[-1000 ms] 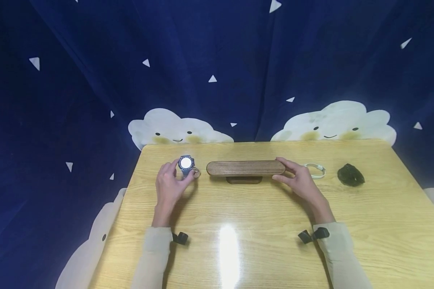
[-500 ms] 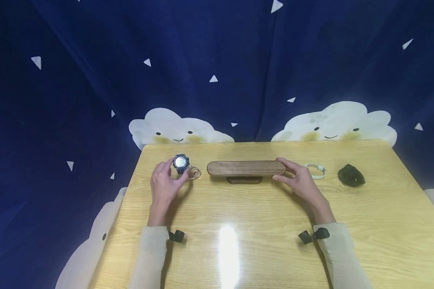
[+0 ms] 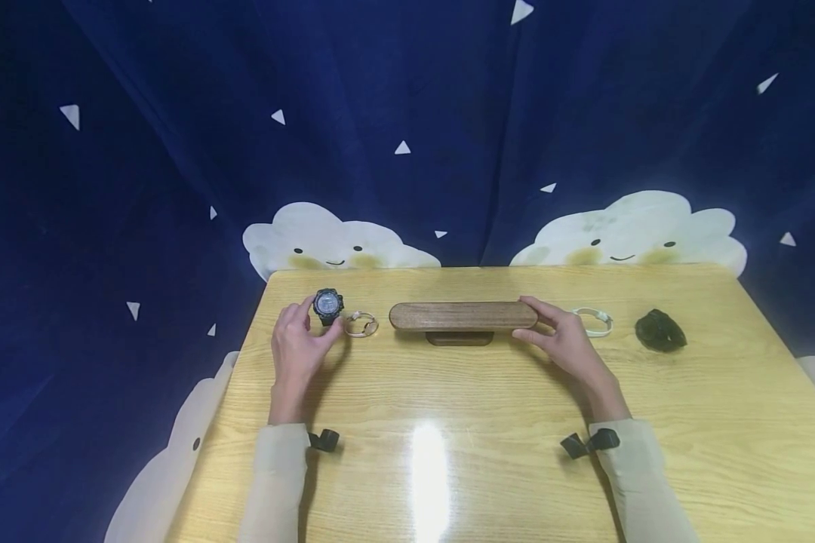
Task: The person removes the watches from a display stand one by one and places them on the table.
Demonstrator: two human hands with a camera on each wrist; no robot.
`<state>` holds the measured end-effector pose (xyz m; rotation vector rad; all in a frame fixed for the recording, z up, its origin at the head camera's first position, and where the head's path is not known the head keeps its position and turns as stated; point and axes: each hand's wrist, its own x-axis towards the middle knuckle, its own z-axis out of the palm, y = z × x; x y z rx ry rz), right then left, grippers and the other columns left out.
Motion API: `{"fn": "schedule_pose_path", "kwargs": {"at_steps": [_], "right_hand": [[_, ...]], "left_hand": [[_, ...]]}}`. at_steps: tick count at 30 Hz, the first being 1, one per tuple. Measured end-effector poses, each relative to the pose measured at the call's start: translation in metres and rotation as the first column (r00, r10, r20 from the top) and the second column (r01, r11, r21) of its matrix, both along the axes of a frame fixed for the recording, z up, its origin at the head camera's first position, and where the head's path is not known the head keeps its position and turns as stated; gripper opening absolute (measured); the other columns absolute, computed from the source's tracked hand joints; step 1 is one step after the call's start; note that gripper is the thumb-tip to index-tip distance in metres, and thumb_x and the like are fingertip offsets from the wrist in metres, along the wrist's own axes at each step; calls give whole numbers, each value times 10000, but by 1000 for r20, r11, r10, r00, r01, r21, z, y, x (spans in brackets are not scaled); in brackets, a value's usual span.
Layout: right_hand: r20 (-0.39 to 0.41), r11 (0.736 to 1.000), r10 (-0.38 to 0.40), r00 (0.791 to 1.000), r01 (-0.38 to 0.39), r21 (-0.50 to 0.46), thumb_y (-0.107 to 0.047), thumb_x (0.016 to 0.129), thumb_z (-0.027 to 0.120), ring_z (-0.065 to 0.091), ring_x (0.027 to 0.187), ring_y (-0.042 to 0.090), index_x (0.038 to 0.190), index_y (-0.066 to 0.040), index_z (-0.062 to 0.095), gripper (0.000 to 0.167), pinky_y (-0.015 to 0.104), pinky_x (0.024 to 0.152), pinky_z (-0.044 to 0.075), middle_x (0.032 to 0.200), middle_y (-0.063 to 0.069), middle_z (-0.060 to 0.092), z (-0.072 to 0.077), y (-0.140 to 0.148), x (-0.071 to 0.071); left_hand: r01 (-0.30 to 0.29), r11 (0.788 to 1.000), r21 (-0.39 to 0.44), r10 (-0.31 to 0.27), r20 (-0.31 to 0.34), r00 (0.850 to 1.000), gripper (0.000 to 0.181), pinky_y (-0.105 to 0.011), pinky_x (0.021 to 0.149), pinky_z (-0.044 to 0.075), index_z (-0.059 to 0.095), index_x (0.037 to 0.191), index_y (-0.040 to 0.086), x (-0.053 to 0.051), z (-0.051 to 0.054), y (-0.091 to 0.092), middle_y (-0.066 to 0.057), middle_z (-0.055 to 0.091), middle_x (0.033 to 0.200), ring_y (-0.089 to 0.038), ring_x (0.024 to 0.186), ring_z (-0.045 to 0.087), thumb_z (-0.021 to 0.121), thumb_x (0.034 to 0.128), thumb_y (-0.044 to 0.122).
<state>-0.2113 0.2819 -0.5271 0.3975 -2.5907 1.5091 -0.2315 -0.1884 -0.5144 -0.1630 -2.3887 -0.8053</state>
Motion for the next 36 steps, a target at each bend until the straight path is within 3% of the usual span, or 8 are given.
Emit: {"fn": "schedule_pose_path", "kwargs": {"at_steps": [6,17,36], "right_hand": [[-5,1000,-2,1000,2,3,-84,890,832,589,1302,467,1480,9,553,659,533,1059,499,1401,262,627,0,0,0],[-15,1000,3,1000,-3,5,-93,887,837,592,1306,452,1479,13,553,665,507,1054,501,1423,254,613,0,1,0],[-4,1000,-8,1000,8,14,-137,893,840,583,1314,459,1501,-39,550,681,510,1066,498,1442,246,600,-1,2,0]], "left_hand": [[-20,1000,-5,20,0,1000,590,-369,621,395,717,1225,-31,-1,-3,-6,-166,581,775,-272,713,480,898,780,312],[-8,998,61,5,48,999,590,-374,652,419,685,1286,-50,-1,-6,-12,-213,587,833,-285,780,491,873,818,256],[-32,999,39,30,68,997,625,-386,653,410,671,1305,-61,-3,-15,-24,-202,576,827,-293,777,489,896,804,237]]}}
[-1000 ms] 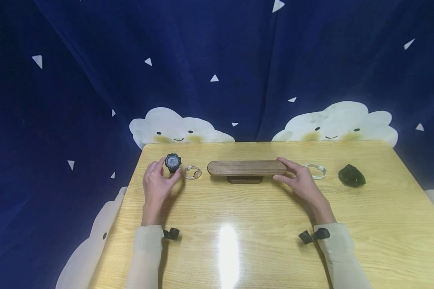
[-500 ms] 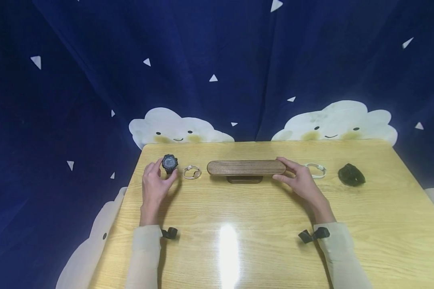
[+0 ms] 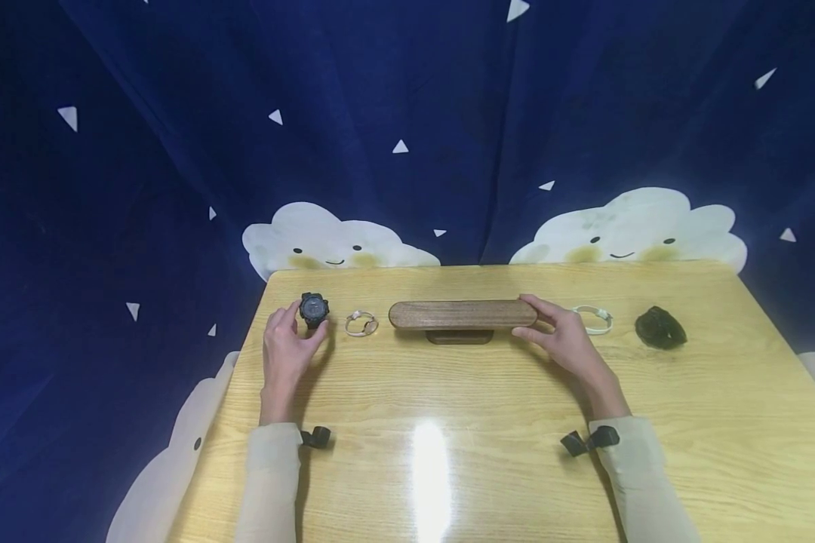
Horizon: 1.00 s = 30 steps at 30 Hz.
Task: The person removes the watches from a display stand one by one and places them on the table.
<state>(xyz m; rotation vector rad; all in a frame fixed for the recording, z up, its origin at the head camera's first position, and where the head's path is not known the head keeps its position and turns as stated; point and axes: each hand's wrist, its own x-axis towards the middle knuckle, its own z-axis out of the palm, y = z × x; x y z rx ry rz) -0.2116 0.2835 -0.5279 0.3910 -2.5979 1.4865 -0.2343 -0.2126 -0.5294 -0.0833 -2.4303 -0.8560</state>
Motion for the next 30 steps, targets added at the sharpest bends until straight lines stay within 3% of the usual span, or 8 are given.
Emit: {"fn": "schedule_pose_path", "kwargs": {"at_steps": [20,30], "right_hand": [[4,1000,7,1000,-7,-8,-130,900,832,568,1327,469,1499,-27,548,671,506,1067,493,1470,247,576,0,0,0],[2,1000,11,1000,-11,-9,-127,903,830,567,1329,468,1496,-15,547,667,497,1063,493,1470,251,574,1,0,1]], "left_hand": [[-37,997,-70,43,89,995,636,-393,660,408,666,1322,-51,0,-1,-7,-150,541,840,-298,802,489,908,790,201],[-34,993,-109,48,124,991,611,-413,673,442,667,1326,-31,2,-3,-8,-187,592,884,-309,814,499,898,800,177]]}}
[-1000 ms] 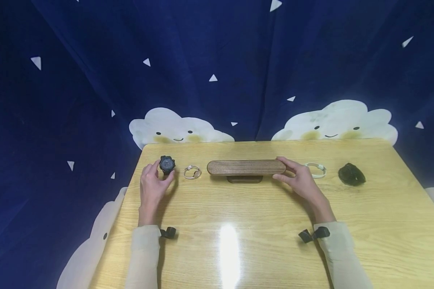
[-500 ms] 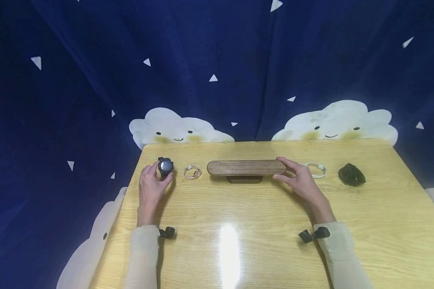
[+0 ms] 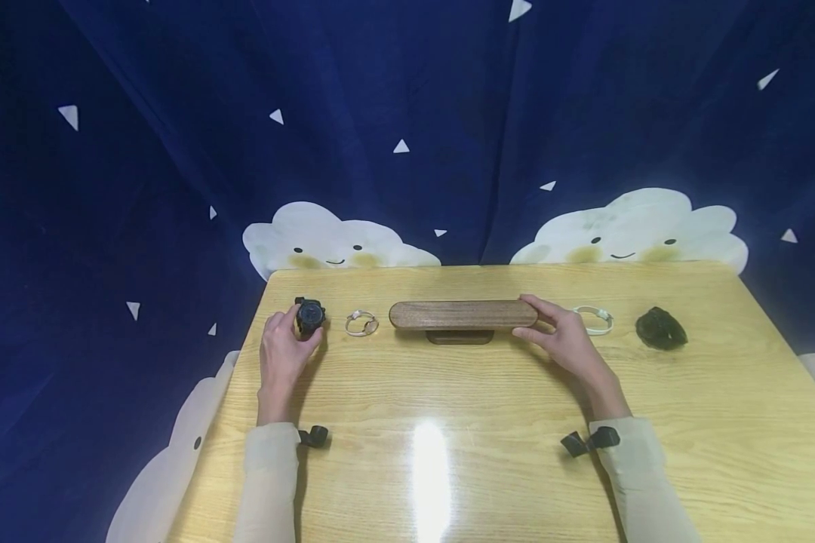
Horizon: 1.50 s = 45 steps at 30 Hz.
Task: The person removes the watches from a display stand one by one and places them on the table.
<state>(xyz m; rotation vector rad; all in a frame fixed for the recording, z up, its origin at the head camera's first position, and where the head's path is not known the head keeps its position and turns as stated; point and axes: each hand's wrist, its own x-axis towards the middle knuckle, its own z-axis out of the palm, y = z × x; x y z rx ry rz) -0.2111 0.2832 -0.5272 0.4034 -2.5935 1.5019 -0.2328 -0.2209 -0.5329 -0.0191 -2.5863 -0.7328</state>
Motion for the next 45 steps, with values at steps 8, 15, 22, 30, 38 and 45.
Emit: {"fn": "schedule_pose_path", "kwargs": {"at_steps": [8,15,22,30,38,45], "right_hand": [[0,1000,0,1000,0,-2,-127,904,829,575,1319,469,1496,-21,548,665,521,1055,502,1453,251,591,1,0,0],[-3,1000,-6,1000,6,-3,-116,894,837,588,1310,458,1490,-32,560,663,508,1059,499,1440,246,602,2,-1,0],[-7,1000,-9,1000,10,3,-113,889,841,593,1298,464,1485,-32,566,661,509,1049,507,1434,251,605,4,-2,1],[-6,1000,0,1000,0,-1,-110,896,833,586,1304,472,1493,-18,551,667,495,1047,506,1454,257,585,3,-1,0],[0,1000,-1,1000,1,-10,-111,897,833,583,1307,475,1492,-20,552,664,521,1043,510,1439,260,597,2,0,0],[-3,1000,5,1000,-5,-3,-111,897,832,580,1301,492,1486,12,545,667,530,1034,517,1454,271,579,1,-1,1]], "left_hand": [[-9,1000,-12,9,24,1000,608,-548,869,551,664,1334,5,0,-2,-1,-203,643,979,-396,973,616,892,796,171],[-11,999,-31,12,17,1000,625,-554,882,552,655,1350,-7,-1,-3,-1,-219,655,990,-411,994,626,883,795,169],[-6,995,-104,6,1,1000,632,-527,804,538,678,1342,37,-1,-3,1,-194,657,927,-399,933,624,885,765,191],[-4,991,-135,7,20,1000,639,-510,784,523,695,1338,74,-2,-4,2,-171,632,897,-383,900,604,894,743,196],[3,989,-145,-5,-15,1000,602,-512,765,519,720,1302,84,-2,-7,5,-171,631,870,-402,888,608,889,732,177],[-4,989,-148,0,-21,1000,598,-514,766,516,723,1304,103,-1,-11,4,-170,644,888,-401,894,605,883,733,176]]}}
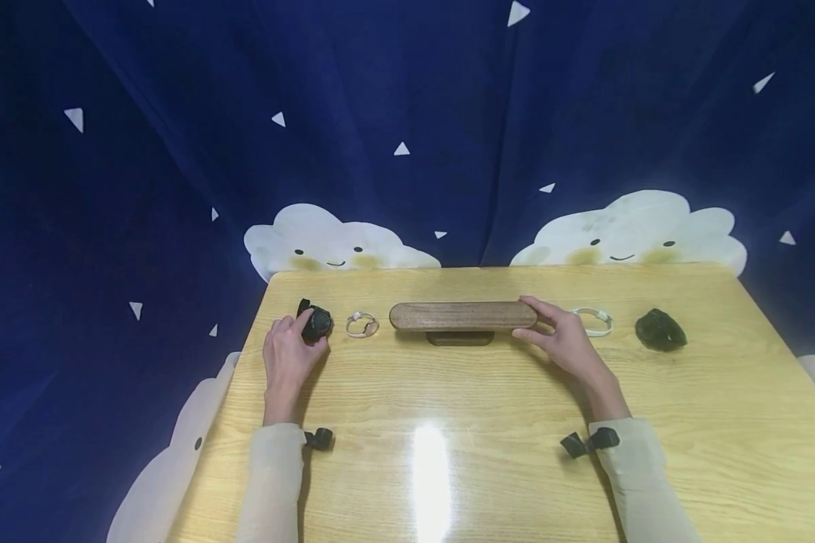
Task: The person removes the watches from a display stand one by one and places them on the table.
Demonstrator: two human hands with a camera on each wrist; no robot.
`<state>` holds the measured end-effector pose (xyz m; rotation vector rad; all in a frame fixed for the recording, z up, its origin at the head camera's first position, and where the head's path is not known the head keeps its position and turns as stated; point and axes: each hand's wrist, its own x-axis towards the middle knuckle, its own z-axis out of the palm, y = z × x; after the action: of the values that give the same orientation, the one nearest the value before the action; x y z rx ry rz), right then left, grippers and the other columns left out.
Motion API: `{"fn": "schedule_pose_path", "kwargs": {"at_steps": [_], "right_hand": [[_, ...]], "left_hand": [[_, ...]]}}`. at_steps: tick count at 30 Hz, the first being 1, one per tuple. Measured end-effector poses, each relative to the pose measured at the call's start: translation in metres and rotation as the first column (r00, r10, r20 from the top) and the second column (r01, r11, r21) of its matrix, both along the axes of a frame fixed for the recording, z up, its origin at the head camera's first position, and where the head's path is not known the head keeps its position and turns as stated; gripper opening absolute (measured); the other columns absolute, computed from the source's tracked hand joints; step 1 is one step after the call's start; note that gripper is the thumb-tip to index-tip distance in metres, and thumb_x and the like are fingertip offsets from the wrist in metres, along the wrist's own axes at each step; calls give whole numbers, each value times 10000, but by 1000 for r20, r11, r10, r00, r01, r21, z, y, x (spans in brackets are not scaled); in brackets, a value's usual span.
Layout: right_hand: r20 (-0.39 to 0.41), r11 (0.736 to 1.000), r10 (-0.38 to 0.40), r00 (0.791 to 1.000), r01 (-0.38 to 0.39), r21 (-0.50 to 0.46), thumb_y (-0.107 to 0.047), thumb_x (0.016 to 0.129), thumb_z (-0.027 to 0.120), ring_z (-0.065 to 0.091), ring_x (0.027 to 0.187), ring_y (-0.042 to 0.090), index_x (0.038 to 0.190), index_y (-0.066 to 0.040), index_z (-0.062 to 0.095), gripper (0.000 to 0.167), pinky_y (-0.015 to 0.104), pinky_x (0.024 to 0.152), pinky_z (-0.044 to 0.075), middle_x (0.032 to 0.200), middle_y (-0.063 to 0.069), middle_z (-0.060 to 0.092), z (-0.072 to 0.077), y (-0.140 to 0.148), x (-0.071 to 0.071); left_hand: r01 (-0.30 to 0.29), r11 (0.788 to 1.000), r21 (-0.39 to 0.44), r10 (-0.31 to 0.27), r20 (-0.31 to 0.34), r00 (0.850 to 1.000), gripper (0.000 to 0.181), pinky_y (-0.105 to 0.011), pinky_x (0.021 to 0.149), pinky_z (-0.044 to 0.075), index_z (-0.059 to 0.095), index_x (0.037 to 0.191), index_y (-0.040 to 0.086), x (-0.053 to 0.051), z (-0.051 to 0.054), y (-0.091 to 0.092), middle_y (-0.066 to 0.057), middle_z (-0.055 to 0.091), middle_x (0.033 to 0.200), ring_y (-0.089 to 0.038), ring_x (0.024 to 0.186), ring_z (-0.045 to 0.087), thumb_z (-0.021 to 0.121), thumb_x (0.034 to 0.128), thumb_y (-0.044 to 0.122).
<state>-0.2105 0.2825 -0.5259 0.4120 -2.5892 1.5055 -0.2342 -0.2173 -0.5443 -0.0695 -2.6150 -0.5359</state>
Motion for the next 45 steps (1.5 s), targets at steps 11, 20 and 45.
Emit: {"fn": "schedule_pose_path", "kwargs": {"at_steps": [11,20,45], "right_hand": [[15,1000,1,1000,-1,-2,-101,897,831,568,1319,486,1491,14,538,673,528,1043,515,1484,267,554,2,-2,2],[20,1000,-2,1000,2,4,-109,894,834,565,1321,489,1488,17,540,674,523,1044,516,1486,262,555,4,-3,1],[-4,1000,-6,1000,6,14,-105,894,834,568,1317,488,1487,6,548,668,547,1048,507,1478,261,561,1,-1,0]], "left_hand": [[10,1000,-12,-10,19,1000,616,-524,818,527,711,1328,105,1,0,-3,-188,670,924,-409,934,621,878,736,151],[9,1000,-20,-8,47,999,620,-525,815,530,693,1354,108,2,2,-3,-203,690,944,-416,935,629,870,761,145],[76,994,72,-76,-7,997,547,-509,809,517,679,1363,94,2,15,10,-156,669,883,-376,905,611,825,862,256]]}}
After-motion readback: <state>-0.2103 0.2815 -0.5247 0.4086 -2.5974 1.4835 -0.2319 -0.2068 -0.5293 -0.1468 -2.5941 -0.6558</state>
